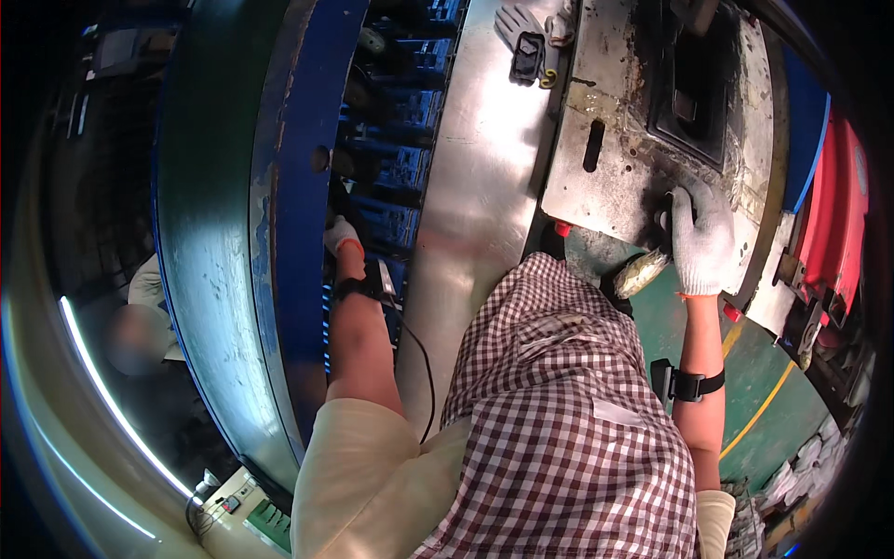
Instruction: Operating an industrial shoe pressing machine to shape and process footwear.
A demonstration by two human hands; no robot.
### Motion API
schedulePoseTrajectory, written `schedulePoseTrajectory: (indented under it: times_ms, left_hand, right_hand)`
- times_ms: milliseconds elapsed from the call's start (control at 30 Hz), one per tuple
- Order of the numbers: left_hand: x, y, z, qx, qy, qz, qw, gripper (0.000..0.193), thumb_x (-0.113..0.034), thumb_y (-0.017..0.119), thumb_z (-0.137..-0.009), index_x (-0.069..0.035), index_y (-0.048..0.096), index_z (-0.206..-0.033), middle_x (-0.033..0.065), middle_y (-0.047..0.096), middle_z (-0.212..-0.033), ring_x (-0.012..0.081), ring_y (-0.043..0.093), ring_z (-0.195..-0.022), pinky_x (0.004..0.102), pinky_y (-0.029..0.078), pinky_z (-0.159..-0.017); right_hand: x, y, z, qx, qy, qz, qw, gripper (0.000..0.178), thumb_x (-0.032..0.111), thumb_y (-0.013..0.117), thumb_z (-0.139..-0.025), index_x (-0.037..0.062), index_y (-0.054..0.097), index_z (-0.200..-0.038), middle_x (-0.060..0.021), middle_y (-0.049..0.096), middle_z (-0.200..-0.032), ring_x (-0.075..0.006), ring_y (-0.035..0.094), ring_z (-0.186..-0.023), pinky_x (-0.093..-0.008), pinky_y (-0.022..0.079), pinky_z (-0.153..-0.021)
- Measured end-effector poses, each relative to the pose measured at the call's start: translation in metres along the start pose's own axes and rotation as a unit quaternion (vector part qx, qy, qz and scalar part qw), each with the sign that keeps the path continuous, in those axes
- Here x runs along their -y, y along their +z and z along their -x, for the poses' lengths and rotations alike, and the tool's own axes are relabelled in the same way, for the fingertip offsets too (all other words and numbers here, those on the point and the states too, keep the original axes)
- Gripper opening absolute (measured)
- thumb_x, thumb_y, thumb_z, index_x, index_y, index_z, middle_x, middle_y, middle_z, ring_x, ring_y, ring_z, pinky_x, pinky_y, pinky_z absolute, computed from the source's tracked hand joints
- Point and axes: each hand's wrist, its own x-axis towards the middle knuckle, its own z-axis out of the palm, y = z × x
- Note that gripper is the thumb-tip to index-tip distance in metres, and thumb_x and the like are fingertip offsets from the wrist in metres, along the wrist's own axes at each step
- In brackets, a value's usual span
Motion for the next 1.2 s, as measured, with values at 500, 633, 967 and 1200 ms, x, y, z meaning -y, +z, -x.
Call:
schedulePoseTrajectory:
  times_ms: [500, 633, 967, 1200]
  left_hand:
    - [0.1, -0.06, -0.053, 0.206, -0.337, 0.324, 0.86, 0.054, -0.057, 0.05, -0.098, -0.019, 0.066, -0.133, 0.0053, 0.07, -0.136, 0.0333, 0.058, -0.131, 0.0641, 0.041, -0.109]
    - [0.099, -0.076, -0.03, 0.214, -0.367, 0.442, 0.79, 0.046, -0.036, 0.06, -0.091, -0.01, 0.068, -0.129, 0.0087, 0.07, -0.133, 0.0341, 0.061, -0.127, 0.0595, 0.05, -0.103]
    - [0.153, -0.135, 0.092, 0.244, -0.205, 0.575, 0.753, 0.046, -0.01, 0.062, -0.082, 0.008, 0.064, -0.125, 0.0214, 0.067, -0.132, 0.0402, 0.059, -0.13, 0.0617, 0.049, -0.113]
    - [0.02, -0.161, 0.196, 0.381, -0.301, 0.582, 0.652, 0.083, 0.0, 0.054, -0.066, 0.002, 0.049, -0.149, 0.0191, 0.052, -0.154, 0.0404, 0.044, -0.147, 0.0653, 0.029, -0.126]
  right_hand:
    - [0.0, 0.0, 0.003, 0.019, -0.034, 0.053, 0.998, 0.022, 0.021, 0.066, -0.101, 0.0028, 0.074, -0.11, -0.017, 0.07, -0.103, -0.0353, 0.068, -0.095, -0.0421, 0.052, -0.088]
    - [-0.004, 0.003, 0.003, 0.007, -0.033, 0.045, 0.998, 0.023, 0.021, 0.067, -0.099, 0.0024, 0.074, -0.111, -0.0172, 0.072, -0.104, -0.036, 0.068, -0.097, -0.0417, 0.052, -0.089]
    - [0.013, -0.008, -0.001, 0.012, -0.036, 0.029, 0.999, 0.023, 0.02, 0.066, -0.096, 0.007, 0.077, -0.111, -0.0148, 0.075, -0.107, -0.0356, 0.068, -0.103, -0.0434, 0.052, -0.094]
    - [0.012, -0.008, 0.0, -0.022, -0.096, -0.055, 0.994, 0.022, 0.017, 0.067, -0.094, 0.0085, 0.077, -0.111, -0.0116, 0.075, -0.106, -0.0346, 0.07, -0.1, -0.0437, 0.054, -0.093]
